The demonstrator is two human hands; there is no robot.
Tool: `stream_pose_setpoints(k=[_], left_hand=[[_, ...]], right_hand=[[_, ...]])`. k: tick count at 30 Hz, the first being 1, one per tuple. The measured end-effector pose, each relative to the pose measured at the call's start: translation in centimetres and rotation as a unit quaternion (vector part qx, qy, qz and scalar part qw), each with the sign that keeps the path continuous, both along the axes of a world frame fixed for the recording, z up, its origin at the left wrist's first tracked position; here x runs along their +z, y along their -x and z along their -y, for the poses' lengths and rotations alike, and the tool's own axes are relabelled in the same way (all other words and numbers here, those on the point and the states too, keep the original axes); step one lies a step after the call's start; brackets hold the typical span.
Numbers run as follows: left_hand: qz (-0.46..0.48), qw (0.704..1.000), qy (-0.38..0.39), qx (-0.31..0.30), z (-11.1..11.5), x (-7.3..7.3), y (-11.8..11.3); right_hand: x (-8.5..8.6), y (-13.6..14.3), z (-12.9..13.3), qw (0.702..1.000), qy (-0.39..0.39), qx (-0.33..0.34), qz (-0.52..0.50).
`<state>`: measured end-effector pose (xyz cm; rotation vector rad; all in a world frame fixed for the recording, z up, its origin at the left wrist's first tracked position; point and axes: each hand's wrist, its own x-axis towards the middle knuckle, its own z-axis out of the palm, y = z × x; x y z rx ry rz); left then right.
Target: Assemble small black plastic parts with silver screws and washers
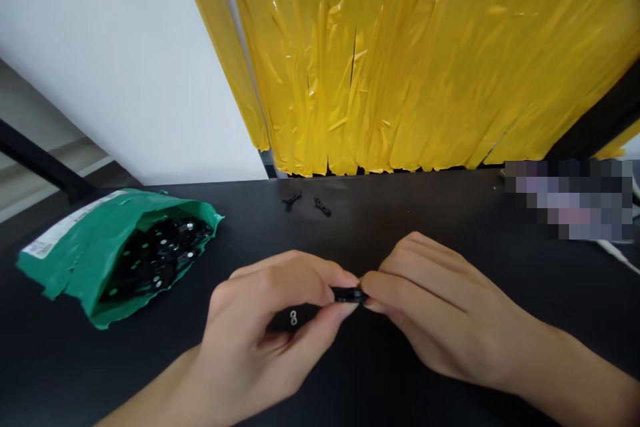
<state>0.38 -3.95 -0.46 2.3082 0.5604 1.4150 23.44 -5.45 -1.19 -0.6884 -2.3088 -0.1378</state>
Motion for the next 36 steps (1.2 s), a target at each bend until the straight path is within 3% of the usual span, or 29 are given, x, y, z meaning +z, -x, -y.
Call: stream_pose_setpoints(k=[8,14,20,27,32,36], left_hand=[[-0.036,0.994,0.042,0.099,0.0,-0.4,0.6],[-0.094,0.990,0.089,0.048,-0.3,0.3,1.0],[-0.047,0.988,0.144,0.022,-0.5,0.4,0.7],[-0.007,0.967,0.237,0.095,-0.3,0.2,-0.9],[0.081,0.945,0.301,0.100,-0.9,0.6,-0.8],[0.086,0.938,0.284,0.180,-3.0,1.1,1.1]], right_hand=[[-0.8,-0.3,-0.3,0.997,0.072,-0.020,-0.021],[-1.4,0.0,-0.6,0.979,0.192,0.046,-0.049],[-1.3,0.6,-0.5,0.934,0.313,0.097,-0.140],[-1.2,3.6,0.4,0.888,0.323,-0.004,-0.327],[-0.2,6.2,-0.4,0.912,0.265,-0.059,-0.309],[0.8,7.7,-2.3,0.909,0.306,-0.088,-0.269]])
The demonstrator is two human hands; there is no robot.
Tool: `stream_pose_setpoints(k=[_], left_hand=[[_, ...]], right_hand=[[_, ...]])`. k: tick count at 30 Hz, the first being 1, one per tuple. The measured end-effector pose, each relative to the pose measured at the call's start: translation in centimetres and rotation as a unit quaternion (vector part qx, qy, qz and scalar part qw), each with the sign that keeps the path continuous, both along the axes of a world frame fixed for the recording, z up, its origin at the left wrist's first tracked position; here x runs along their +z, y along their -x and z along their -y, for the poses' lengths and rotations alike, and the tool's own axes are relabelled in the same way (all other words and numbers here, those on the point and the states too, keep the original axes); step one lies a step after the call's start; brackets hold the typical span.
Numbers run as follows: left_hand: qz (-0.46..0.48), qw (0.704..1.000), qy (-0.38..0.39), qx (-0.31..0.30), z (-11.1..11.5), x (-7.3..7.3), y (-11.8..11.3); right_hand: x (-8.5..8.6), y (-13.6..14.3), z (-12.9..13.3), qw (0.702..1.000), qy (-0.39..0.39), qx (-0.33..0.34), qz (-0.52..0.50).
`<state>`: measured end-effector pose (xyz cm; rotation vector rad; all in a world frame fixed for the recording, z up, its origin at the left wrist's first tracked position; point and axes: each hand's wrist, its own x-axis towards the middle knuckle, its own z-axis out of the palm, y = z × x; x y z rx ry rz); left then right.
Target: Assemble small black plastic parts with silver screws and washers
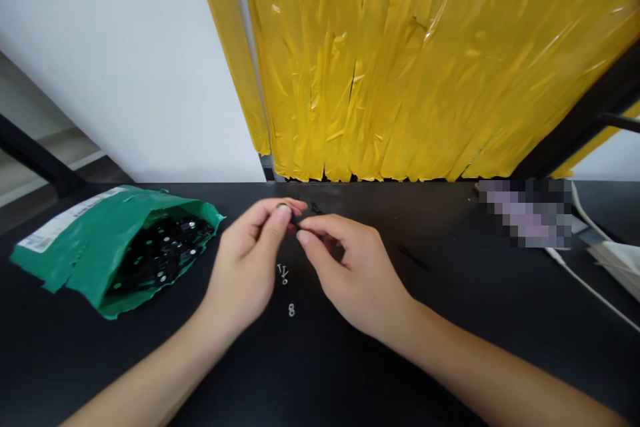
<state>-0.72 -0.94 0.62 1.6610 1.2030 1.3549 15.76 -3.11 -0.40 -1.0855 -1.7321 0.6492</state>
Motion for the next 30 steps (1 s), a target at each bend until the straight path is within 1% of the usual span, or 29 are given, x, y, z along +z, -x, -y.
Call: stream_pose_setpoints(k=[2,3,5,7,10,12,14,17,22,24,26,30], left_hand=[[-0.037,0.998,-0.017,0.043,-1.3,0.0,1.2],[-0.042,0.998,-0.022,0.047,-1.9,-0.2,1.7],[-0.050,0.998,-0.011,0.035,-2.8,-0.5,2.4],[-0.059,0.998,0.005,0.009,-3.3,-0.9,2.7],[-0.068,0.997,0.023,-0.033,-3.2,-1.2,2.6],[-0.072,0.996,0.029,-0.046,-3.0,-1.1,2.5],[-0.080,0.996,0.032,-0.038,-2.9,-0.9,2.5],[-0.111,0.993,0.035,-0.009,-2.8,-0.6,2.7],[-0.151,0.988,0.037,0.003,-2.8,-0.6,2.9],[-0.152,0.988,0.042,0.002,-2.8,-0.6,2.9],[-0.157,0.987,0.041,0.001,-2.8,-0.6,2.9],[-0.179,0.983,0.035,-0.014,-2.3,-0.4,2.6]], right_hand=[[0.2,0.5,-1.0,0.998,0.034,0.010,0.056],[0.2,0.7,-1.5,0.992,0.047,0.027,0.110],[0.1,0.9,-2.2,0.970,0.067,0.073,0.224],[-0.1,1.2,-2.7,0.946,0.079,0.108,0.295],[-0.4,1.6,-3.3,0.931,0.093,0.128,0.328],[-0.5,2.0,-3.5,0.924,0.106,0.127,0.343],[-0.5,2.5,-3.6,0.920,0.117,0.119,0.354],[-0.2,3.3,-3.7,0.915,0.127,0.110,0.366],[0.3,4.2,-4.3,0.910,0.154,0.124,0.364],[0.4,4.1,-4.5,0.919,0.161,0.121,0.340],[0.4,3.5,-4.5,0.935,0.161,0.106,0.298],[0.4,0.7,-3.8,0.965,0.155,0.073,0.201]])
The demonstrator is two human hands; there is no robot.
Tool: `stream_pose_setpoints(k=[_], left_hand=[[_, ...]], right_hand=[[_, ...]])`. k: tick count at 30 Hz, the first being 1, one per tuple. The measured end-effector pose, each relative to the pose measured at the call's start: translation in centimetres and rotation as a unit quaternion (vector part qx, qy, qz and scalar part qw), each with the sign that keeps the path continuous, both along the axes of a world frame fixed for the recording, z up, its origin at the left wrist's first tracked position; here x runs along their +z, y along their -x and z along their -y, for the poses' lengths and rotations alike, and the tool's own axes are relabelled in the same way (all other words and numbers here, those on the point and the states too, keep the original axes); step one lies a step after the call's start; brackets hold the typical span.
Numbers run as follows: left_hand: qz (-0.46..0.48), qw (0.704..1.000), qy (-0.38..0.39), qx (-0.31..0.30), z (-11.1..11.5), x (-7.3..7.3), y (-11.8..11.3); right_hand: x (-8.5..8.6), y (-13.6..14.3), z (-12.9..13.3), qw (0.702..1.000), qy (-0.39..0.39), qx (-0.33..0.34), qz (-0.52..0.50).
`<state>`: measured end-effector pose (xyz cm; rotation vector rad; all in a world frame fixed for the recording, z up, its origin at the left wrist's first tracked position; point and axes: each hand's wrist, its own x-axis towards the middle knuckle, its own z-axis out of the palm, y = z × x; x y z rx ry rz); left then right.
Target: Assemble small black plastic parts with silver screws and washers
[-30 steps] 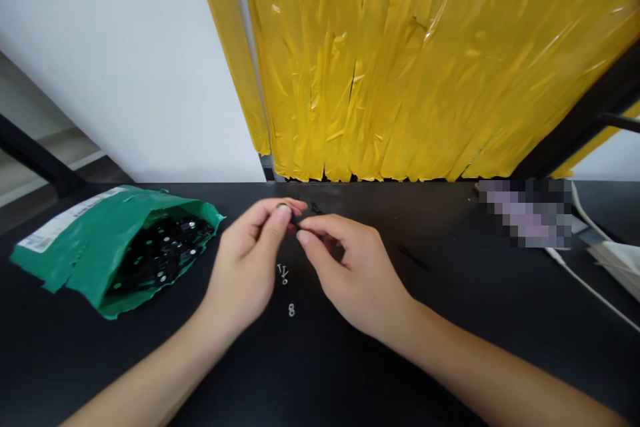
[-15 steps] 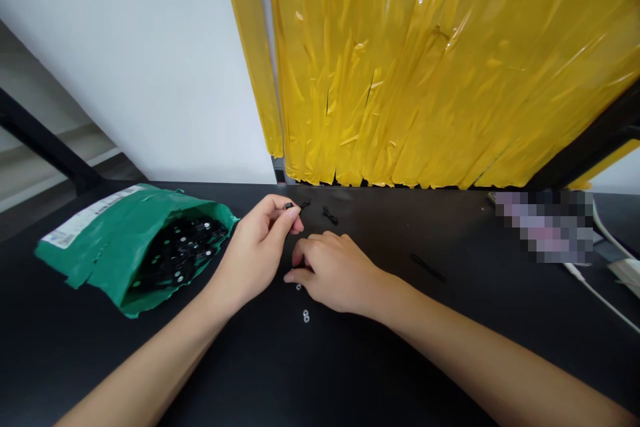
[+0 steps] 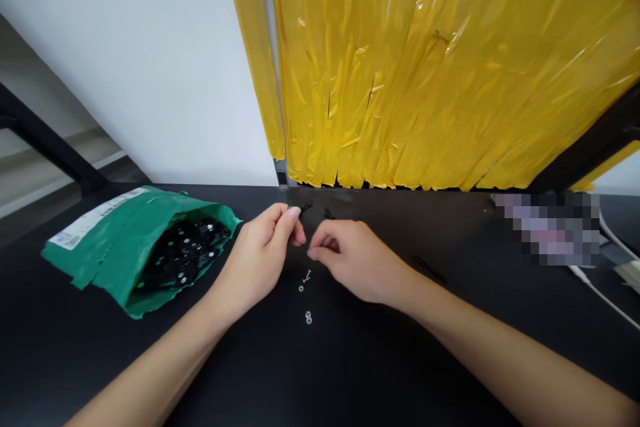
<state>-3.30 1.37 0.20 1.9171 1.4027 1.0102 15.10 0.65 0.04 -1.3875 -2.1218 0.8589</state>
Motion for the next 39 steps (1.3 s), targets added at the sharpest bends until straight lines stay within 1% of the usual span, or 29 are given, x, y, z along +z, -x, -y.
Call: stream_pose_setpoints(k=[1,2,3,6,8,10,12,13,15,16,18,19,20,21,23,26,28,32,35,37,39], left_hand=[[-0.007,1.000,0.004,-0.012,0.2,0.1,-0.2],[-0.013,0.999,0.012,-0.028,0.5,0.2,-0.4],[-0.018,0.998,0.024,-0.047,0.8,0.2,-0.7],[-0.029,0.992,0.061,-0.104,1.9,0.3,-1.7],[-0.032,0.987,0.073,-0.140,2.6,0.3,-2.3],[-0.032,0.981,0.081,-0.170,3.1,0.2,-2.7],[-0.030,0.979,0.084,-0.185,3.3,0.1,-2.8],[-0.029,0.979,0.081,-0.185,3.2,0.1,-2.7],[-0.028,0.981,0.073,-0.176,2.9,0.1,-2.4],[-0.029,0.983,0.070,-0.168,2.7,0.1,-2.1],[-0.041,0.985,0.067,-0.152,2.1,0.2,-1.6],[-0.052,0.986,0.065,-0.144,1.8,0.1,-1.4],[-0.065,0.986,0.061,-0.139,1.6,0.1,-1.3],[-0.078,0.986,0.056,-0.135,1.4,0.1,-1.2],[-0.099,0.985,0.048,-0.135,1.3,0.1,-1.1],[-0.115,0.982,0.044,-0.145,1.4,0.1,-1.2],[-0.125,0.981,0.040,-0.144,1.5,0.1,-1.2],[-0.142,0.983,0.026,-0.116,1.2,0.3,-0.8],[-0.156,0.982,-0.004,-0.106,1.0,0.4,-0.6],[-0.166,0.980,-0.025,-0.103,0.8,0.4,-0.5],[-0.171,0.980,-0.037,-0.099,0.8,0.3,-0.5]], right_hand=[[0.0,-0.9,0.4,0.999,0.003,-0.012,-0.033],[0.1,-1.8,0.8,0.992,0.015,-0.041,-0.114],[0.1,-2.6,1.2,0.983,0.024,-0.058,-0.172],[-0.2,-4.3,2.7,0.959,0.029,-0.080,-0.271],[-0.5,-4.7,3.5,0.937,0.037,-0.093,-0.336],[-1.0,-4.7,4.1,0.915,0.060,-0.088,-0.388],[-1.4,-4.6,4.4,0.905,0.075,-0.076,-0.411],[-1.7,-4.6,4.4,0.908,0.073,-0.077,-0.406],[-2.3,-4.7,4.4,0.931,0.055,-0.093,-0.348],[-2.6,-4.8,4.3,0.950,0.036,-0.099,-0.294],[-3.4,-5.0,4.1,0.984,-0.024,-0.082,-0.157],[-3.7,-5.1,4.0,0.992,-0.058,-0.064,-0.089],[-4.0,-5.1,3.9,0.994,-0.089,-0.044,-0.033],[-4.2,-5.0,3.9,0.993,-0.114,-0.027,0.009],[-4.4,-4.7,3.9,0.990,-0.134,-0.009,0.051],[-4.3,-3.9,4.1,0.987,-0.149,0.001,0.059],[-4.1,-3.3,4.2,0.983,-0.172,0.017,0.068],[-4.0,-1.8,4.7,0.963,-0.235,0.076,0.108],[-4.0,-0.7,5.1,0.957,-0.238,0.108,0.127],[-4.1,-0.1,5.2,0.956,-0.231,0.112,0.139],[-4.1,0.3,5.3,0.958,-0.221,0.103,0.148]])
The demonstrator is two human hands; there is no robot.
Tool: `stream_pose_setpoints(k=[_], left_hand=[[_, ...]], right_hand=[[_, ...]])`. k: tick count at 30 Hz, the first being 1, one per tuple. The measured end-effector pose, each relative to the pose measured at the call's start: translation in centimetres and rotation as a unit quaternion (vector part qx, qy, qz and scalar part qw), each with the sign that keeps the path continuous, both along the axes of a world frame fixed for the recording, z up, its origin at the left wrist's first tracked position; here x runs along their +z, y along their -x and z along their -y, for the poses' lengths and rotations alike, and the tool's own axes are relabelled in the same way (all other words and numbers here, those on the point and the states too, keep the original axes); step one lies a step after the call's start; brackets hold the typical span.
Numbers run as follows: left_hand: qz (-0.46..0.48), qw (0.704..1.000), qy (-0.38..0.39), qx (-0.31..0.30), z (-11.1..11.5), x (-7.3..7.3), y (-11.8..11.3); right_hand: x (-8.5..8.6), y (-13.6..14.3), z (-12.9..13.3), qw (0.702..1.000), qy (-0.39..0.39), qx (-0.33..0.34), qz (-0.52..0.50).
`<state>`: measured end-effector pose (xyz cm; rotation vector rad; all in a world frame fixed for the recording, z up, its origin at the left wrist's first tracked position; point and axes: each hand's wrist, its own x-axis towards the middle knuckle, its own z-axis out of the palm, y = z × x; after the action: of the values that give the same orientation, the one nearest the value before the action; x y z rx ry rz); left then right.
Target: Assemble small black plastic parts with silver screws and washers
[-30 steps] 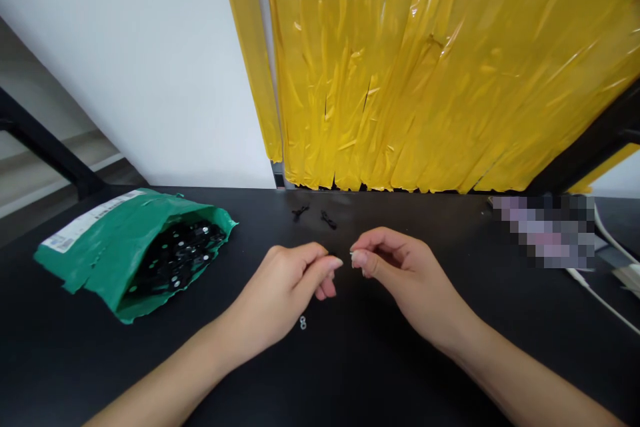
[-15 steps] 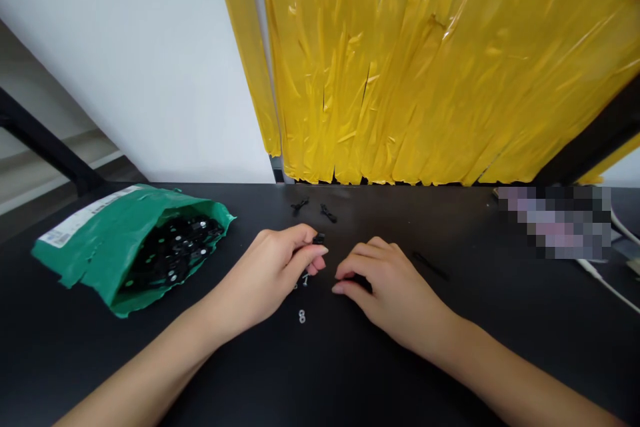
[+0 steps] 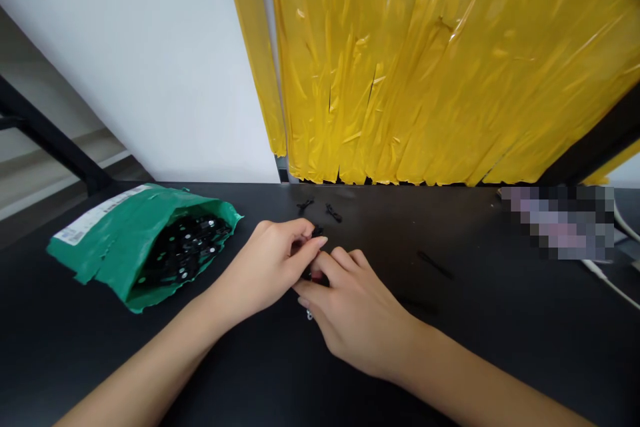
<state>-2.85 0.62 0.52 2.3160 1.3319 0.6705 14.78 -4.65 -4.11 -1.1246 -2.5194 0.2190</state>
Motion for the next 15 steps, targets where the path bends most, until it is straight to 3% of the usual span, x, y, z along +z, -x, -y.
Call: stream_pose_setpoints(k=[9,15], left_hand=[[0.020,1.000,-0.021,-0.006,0.1,-0.7,0.2],[0.022,0.999,-0.040,-0.018,0.3,-0.5,0.1]], right_hand=[[-1.0,-0.2,-1.0,0.997,0.031,-0.039,-0.061],[-1.2,-0.3,-1.2,0.997,-0.017,-0.040,-0.056]])
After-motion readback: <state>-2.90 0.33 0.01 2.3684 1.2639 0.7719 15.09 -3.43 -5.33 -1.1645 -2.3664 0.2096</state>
